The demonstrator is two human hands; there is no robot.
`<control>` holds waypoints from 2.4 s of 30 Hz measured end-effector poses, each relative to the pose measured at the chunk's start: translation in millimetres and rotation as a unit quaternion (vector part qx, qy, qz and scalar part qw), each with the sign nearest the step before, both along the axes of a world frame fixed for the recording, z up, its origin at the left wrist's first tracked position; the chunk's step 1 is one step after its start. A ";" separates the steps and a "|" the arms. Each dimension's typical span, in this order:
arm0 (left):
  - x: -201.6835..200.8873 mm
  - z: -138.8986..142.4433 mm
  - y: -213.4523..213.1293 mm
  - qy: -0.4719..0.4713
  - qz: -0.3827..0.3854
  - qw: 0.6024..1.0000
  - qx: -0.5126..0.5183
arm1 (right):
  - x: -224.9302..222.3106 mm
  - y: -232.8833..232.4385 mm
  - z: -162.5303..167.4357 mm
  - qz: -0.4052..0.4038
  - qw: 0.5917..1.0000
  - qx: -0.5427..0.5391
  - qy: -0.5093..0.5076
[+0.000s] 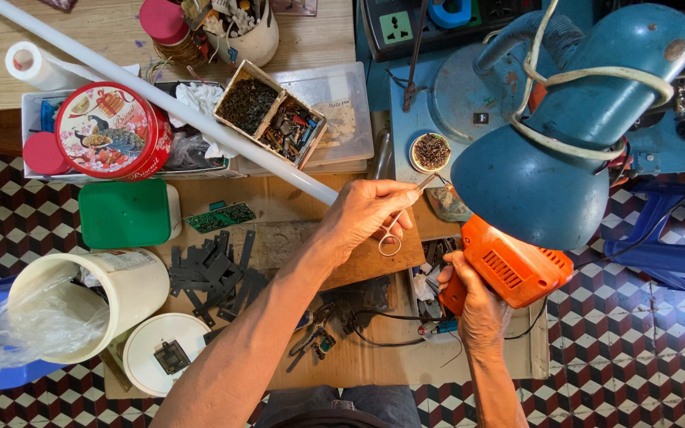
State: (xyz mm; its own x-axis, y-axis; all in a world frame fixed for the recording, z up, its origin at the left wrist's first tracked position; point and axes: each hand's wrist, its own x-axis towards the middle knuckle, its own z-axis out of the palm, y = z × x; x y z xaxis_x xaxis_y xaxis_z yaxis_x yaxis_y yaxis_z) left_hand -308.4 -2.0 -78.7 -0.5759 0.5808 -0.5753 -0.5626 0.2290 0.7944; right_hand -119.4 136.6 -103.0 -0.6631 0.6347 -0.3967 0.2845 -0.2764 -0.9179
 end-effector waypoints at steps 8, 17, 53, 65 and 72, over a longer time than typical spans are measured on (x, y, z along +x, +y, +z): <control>2.7 -4.3 -1.1 0.052 -0.007 0.998 -0.016 | -0.7 -1.5 1.5 -0.015 1.000 0.007 0.012; 28.7 27.7 -9.0 0.298 -0.049 0.949 -0.092 | 61.7 17.6 -40.7 0.019 0.696 0.717 -0.032; 71.3 62.7 -12.1 0.427 0.027 0.899 -0.096 | 96.2 3.7 -47.8 0.140 0.740 0.657 0.023; 61.9 62.3 -17.9 0.444 0.033 0.887 -0.123 | 65.2 -6.3 -32.8 0.147 0.915 0.371 0.054; 58.4 56.9 -19.7 0.443 0.029 0.887 -0.131 | 60.6 -8.4 -32.7 0.096 0.969 0.229 0.017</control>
